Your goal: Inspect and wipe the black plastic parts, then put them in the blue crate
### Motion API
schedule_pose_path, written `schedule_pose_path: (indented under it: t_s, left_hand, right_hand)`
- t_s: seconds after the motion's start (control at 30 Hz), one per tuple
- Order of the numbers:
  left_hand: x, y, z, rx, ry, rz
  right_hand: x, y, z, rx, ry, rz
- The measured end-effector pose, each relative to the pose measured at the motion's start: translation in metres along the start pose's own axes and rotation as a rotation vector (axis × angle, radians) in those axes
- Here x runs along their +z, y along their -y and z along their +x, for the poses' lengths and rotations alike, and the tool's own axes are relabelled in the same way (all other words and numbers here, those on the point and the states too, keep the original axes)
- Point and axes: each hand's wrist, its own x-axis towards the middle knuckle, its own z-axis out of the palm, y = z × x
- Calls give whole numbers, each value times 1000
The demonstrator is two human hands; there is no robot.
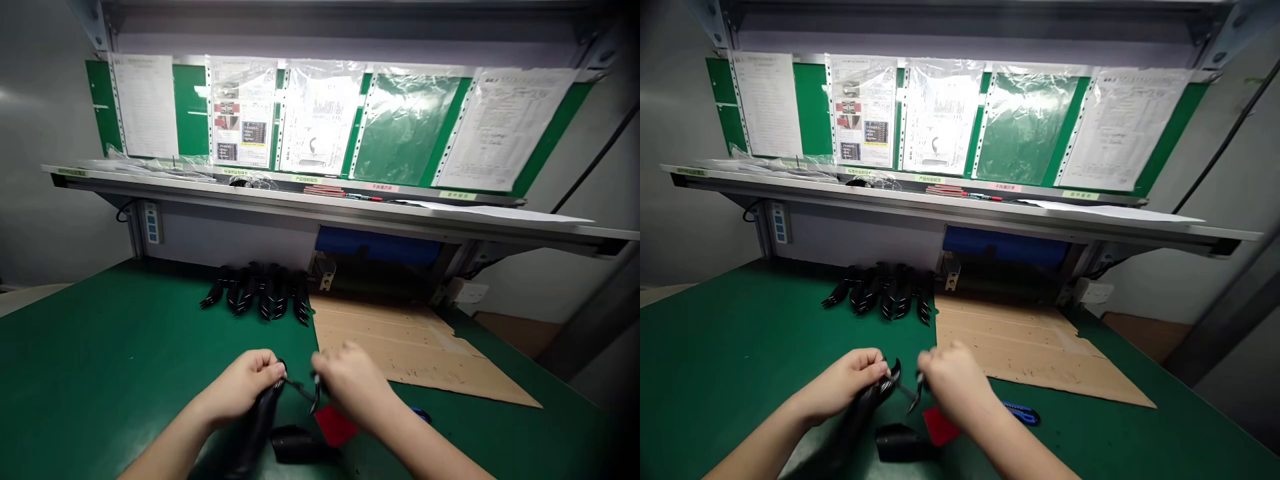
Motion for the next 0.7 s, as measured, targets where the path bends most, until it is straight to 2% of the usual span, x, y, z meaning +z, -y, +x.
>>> schedule_pose_path:
  t_s: [0.07,0.1,0.2,0.27,0.37,0.47,0.53,0.57,0.63,0.7]
  left_hand:
    - [8,10,6,6,-223,-46]
    - [13,14,8,18,-296,-78]
    - [28,21,8,56,-397,-198]
    - [36,21,6,67,-358,-319]
    - [40,20,4,20,-273,-474]
    - [40,17,4,-19,-335,-372]
    - [40,13,4,4,-380,-327]
    - [40,11,3,34,-360,-376]
    - [44,7,3,101,-263,-589]
    - [49,7,5,125,-218,-798]
  right_hand:
    - [5,-8,10,231,-128,-73]
    - [7,-9,14,289,-155,-52]
    - [11,3,15,274,-193,124]
    - [13,18,12,156,-191,148]
    - [16,32,8,9,-123,-71]
    - [24,30,5,-71,-65,-227]
    - [32,23,2,-135,-80,-183]
    - [36,20,1,-172,-107,-107]
    - [44,15,0,-236,-184,73]
    - [50,14,1,-249,-256,129]
